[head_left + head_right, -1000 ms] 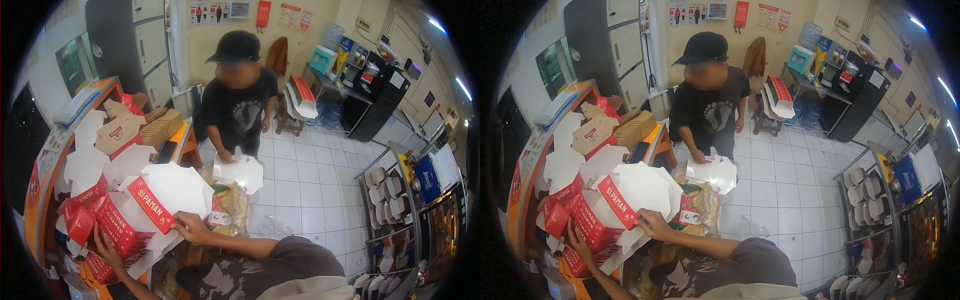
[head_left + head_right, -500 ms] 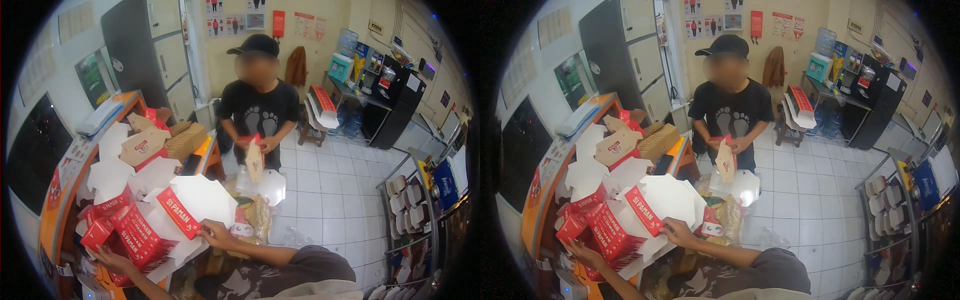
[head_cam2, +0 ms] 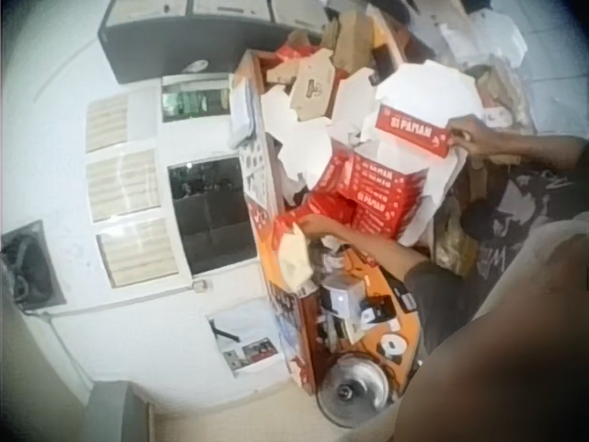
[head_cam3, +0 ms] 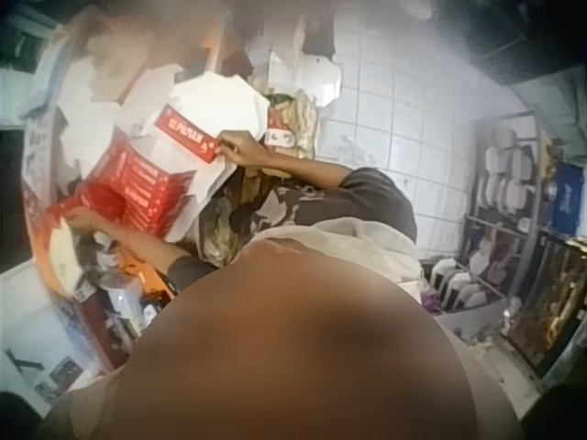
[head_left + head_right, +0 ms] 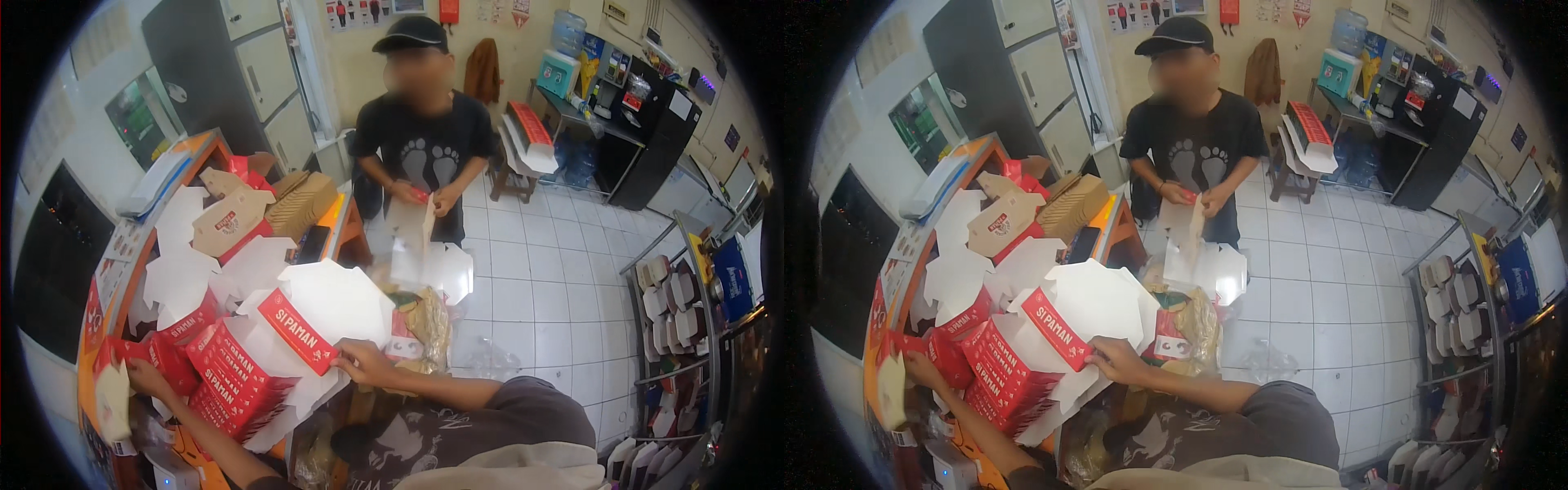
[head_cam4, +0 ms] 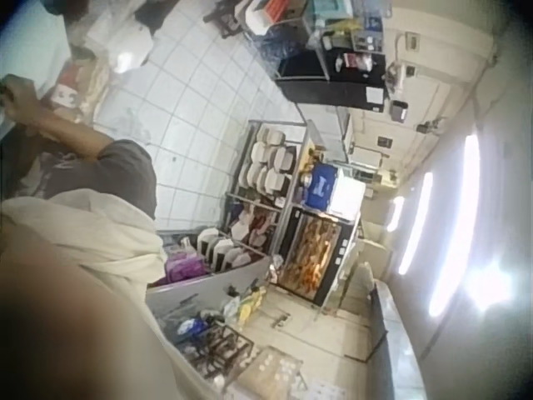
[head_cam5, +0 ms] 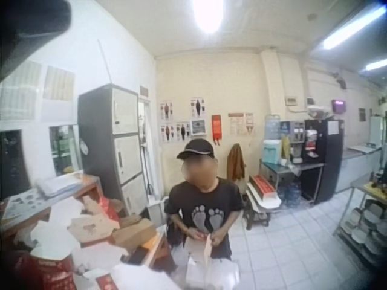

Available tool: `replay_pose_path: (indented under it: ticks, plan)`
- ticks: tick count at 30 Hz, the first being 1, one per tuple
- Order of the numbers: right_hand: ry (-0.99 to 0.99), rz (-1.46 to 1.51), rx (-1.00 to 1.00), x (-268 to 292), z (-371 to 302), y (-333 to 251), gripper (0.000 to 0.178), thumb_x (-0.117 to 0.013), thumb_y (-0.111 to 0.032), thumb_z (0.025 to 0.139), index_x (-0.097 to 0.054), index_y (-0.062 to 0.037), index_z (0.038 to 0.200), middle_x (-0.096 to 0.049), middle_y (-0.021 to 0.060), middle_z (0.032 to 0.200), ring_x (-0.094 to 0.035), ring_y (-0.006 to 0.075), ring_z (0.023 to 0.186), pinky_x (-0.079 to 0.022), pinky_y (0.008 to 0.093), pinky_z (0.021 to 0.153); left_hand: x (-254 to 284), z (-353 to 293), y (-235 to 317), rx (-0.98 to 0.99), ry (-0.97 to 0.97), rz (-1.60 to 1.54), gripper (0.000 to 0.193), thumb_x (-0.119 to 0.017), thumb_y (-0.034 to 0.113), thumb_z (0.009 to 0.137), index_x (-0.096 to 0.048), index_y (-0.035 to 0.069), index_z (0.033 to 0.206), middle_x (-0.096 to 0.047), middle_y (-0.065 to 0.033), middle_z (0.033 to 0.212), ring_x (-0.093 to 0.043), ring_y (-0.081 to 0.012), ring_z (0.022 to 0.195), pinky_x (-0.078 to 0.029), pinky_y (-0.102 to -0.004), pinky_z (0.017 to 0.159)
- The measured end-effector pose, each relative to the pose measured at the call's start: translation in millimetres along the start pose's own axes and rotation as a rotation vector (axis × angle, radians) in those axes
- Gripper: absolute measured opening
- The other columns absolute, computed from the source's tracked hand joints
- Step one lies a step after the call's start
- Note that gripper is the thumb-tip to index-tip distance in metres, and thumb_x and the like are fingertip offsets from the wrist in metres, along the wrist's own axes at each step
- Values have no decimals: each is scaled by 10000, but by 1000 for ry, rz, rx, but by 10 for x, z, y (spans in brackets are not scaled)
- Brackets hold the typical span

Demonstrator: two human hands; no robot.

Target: The person assembles red and white cardboard boxes by folding the flaps and tucking them into slots. They work at a cluttered counter, handling the boxes one by one and stacking the finished units. A second person is visible in the background, also assembling similar boxes.

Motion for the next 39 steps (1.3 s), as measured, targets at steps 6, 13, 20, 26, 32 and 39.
replay_pose_path:
  ticks: [6,13,20,26,32,39]
  plan:
    - [-53,-63,-29,45,-39,23,155,-631,-143,886,-590,-10,957,-605,148,786,-602,282,666,-449,353,590,-387,316,-36,-283,-581,-142,423,-561,58,838,-560,47,1261,-544,-188,1305,-489,-377,1227,-379,-433,1032]
    - [-39,-57,12,18,-20,-58,157,-640,-139,880,-587,-5,942,-608,143,791,-610,286,692,-453,354,610,-420,142,-336,-237,-609,-273,404,-624,165,881,-563,40,1261,-573,-128,1281,-520,-315,1176,-370,-398,1023]
    - [-22,-82,29,36,-54,-54,143,-639,-131,879,-590,-5,927,-605,133,779,-594,258,664,-443,342,591,-492,-42,-686,612,-584,-1038,502,-590,280,923,-469,46,1350,-483,-176,1345,-506,-314,1201,-420,-421,999]
    - [-15,-60,27,56,-81,-117,127,-636,-123,877,-598,-7,915,-597,121,759,-588,252,650,-436,335,583,-169,-186,-131,781,-568,-1062,602,-587,317,911,-365,65,1411,-441,-186,1367,-504,-333,1198,-457,-466,973]
    - [-5,-17,82,37,-91,-114,181,-650,-164,887,-622,-6,970,-591,122,744,-574,235,633,-425,336,579,5,-490,8,855,-683,-984,659,-603,385,886,-354,85,1418,-377,-164,1424,-461,-328,1241,-445,-474,982]
    - [22,-69,77,142,-129,-131,160,-639,-113,868,-599,6,968,-612,131,795,-601,256,674,-447,344,597,1113,-489,610,191,-408,-912,573,-548,377,930,-404,72,1393,-409,-143,1412,-489,-291,1208,-462,-433,957]
Point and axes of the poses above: each hand's wrist, its own z-axis towards the middle knuckle, its own x-axis out of the back of the hand, y = z × x, the point moved 3 cm from there along z, towards the middle knuckle
